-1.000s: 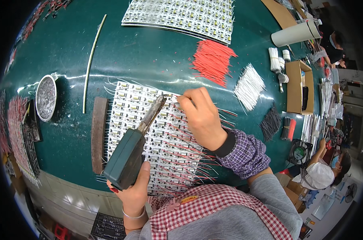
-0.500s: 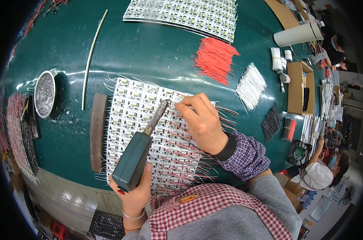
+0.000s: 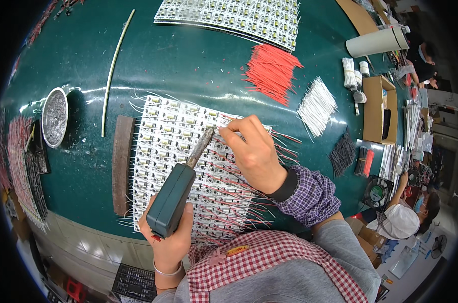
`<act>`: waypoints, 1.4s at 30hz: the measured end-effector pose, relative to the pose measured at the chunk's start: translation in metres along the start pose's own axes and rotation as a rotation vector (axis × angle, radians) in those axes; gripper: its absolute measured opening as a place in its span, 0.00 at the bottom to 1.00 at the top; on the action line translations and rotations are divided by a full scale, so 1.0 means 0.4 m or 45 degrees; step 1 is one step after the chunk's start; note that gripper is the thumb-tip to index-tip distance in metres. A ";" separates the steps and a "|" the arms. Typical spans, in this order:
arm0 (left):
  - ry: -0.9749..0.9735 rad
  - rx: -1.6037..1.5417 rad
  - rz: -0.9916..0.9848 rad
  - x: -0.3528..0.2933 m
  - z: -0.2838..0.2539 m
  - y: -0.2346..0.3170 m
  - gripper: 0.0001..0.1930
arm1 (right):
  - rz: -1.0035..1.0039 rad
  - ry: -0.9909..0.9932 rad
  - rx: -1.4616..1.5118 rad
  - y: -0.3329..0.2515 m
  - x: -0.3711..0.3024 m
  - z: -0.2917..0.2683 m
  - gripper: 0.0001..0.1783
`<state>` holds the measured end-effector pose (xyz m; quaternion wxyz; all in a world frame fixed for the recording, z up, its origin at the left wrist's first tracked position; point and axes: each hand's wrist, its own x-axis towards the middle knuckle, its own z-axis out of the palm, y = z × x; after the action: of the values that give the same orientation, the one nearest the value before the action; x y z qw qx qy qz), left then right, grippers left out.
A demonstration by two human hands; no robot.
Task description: The person takes wires from bundles on the table, positions them onto the leads of a circuit board panel by hand, and bonds them using a handheld soldering tool.
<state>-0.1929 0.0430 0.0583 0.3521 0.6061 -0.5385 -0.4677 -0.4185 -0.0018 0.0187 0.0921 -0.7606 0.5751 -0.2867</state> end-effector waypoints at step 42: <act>0.077 0.012 0.067 -0.041 -0.018 0.007 0.11 | -0.029 0.004 0.059 -0.025 -0.038 0.000 0.19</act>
<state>-0.1866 0.0580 0.0662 0.3776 0.6073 -0.5454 -0.4372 -0.4131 0.0153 0.0184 0.1055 -0.7643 0.5596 -0.3024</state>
